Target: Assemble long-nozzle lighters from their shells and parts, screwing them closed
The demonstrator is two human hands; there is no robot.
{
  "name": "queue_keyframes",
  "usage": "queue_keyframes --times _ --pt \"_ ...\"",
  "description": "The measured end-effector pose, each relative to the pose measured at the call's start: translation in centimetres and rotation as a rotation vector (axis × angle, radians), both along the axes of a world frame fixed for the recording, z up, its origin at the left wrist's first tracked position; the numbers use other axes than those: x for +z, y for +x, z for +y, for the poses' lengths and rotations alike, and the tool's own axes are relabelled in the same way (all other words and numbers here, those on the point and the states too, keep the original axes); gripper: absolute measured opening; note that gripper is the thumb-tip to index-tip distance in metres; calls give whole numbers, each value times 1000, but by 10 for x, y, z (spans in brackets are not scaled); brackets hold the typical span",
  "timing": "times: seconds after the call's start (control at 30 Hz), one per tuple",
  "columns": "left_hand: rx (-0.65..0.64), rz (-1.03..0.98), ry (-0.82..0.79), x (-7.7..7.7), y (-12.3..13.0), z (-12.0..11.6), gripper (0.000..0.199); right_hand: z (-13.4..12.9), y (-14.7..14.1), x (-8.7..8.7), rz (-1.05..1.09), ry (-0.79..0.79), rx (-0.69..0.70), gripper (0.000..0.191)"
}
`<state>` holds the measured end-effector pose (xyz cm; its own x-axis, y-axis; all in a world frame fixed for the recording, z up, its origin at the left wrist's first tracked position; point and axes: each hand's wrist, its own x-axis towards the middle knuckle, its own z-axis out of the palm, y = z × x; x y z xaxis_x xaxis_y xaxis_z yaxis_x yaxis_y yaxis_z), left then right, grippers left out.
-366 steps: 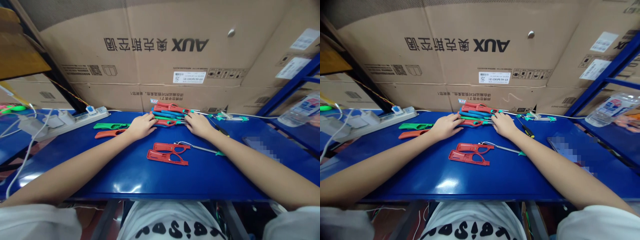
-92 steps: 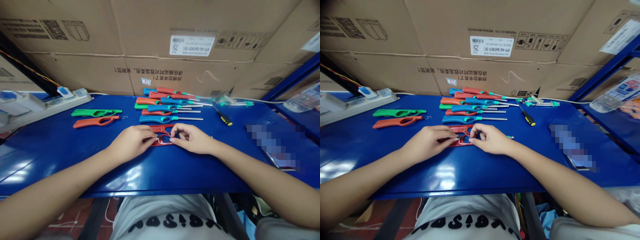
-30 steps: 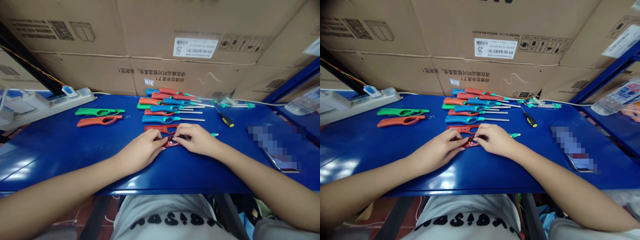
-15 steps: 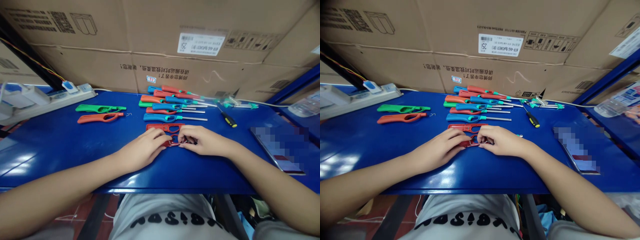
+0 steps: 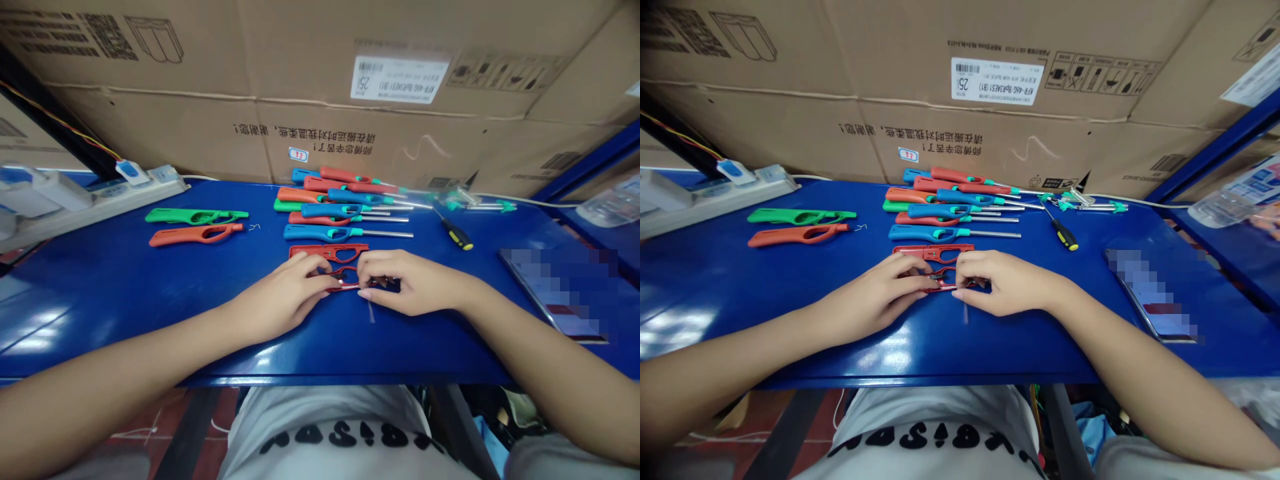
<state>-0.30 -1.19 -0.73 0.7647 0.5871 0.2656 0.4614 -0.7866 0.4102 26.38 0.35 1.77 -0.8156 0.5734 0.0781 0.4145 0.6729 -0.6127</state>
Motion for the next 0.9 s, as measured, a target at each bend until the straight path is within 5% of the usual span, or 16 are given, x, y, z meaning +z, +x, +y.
queue_keyframes --times 0.1,0.27,0.5,0.9 --pt "2 9 -8 1 0 0 28 0 -3 -2 -10 42 -23 24" --pt "-1 18 -19 1 0 0 29 1 -6 -4 -51 62 -106 5" --pt "-6 22 -23 1 0 0 28 4 -2 -5 -27 -24 -131 5" --pt "15 27 5 2 -1 1 26 1 -5 -3 -12 114 -48 18"
